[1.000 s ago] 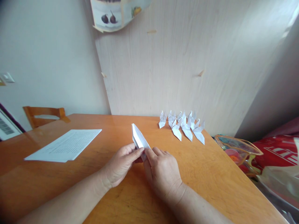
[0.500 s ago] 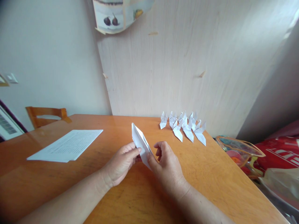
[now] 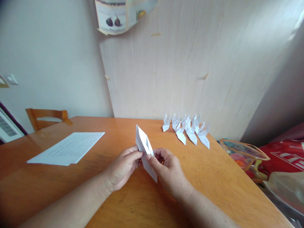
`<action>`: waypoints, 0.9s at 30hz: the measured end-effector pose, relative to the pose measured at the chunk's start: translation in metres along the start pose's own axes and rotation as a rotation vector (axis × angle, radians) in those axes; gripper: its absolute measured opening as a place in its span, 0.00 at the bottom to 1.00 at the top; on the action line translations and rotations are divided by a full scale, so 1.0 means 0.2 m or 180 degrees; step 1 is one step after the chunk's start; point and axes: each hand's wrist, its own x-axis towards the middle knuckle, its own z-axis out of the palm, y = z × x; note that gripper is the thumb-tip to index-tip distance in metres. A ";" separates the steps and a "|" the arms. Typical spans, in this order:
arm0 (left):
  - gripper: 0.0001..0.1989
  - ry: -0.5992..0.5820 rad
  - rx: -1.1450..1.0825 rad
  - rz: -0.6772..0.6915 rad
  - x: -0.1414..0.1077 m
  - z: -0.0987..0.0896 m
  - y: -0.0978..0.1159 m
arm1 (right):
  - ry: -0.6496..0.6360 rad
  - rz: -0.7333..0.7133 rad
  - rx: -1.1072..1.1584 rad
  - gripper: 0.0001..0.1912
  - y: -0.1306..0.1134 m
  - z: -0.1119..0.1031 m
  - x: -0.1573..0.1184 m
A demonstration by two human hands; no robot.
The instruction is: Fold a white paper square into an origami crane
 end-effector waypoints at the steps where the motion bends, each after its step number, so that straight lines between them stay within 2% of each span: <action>1: 0.11 0.0011 -0.0010 -0.0005 0.00 0.00 0.00 | -0.0009 0.0005 0.0046 0.18 0.00 0.00 0.00; 5: 0.09 -0.0037 -0.0028 -0.0072 0.01 -0.01 0.00 | 0.0008 0.0103 0.0200 0.19 0.00 0.00 0.00; 10: 0.11 -0.0147 0.0128 -0.0124 0.00 0.00 0.00 | 0.0057 0.0232 0.0219 0.16 0.03 -0.01 0.01; 17: 0.12 -0.0311 0.0284 -0.0010 -0.03 0.02 0.01 | 0.0381 -0.0123 0.0297 0.12 0.04 0.02 0.01; 20: 0.12 -0.0315 0.0297 -0.0040 -0.02 0.02 0.00 | 0.0293 -0.0349 0.0068 0.07 0.04 0.03 0.00; 23: 0.12 -0.0279 0.0314 -0.0053 -0.02 0.02 0.00 | 0.0174 -0.0372 -0.0250 0.04 0.03 0.02 -0.01; 27: 0.12 -0.0202 0.0369 -0.0054 -0.01 0.01 -0.01 | -0.0013 -0.0237 -0.0474 0.07 0.00 0.01 -0.02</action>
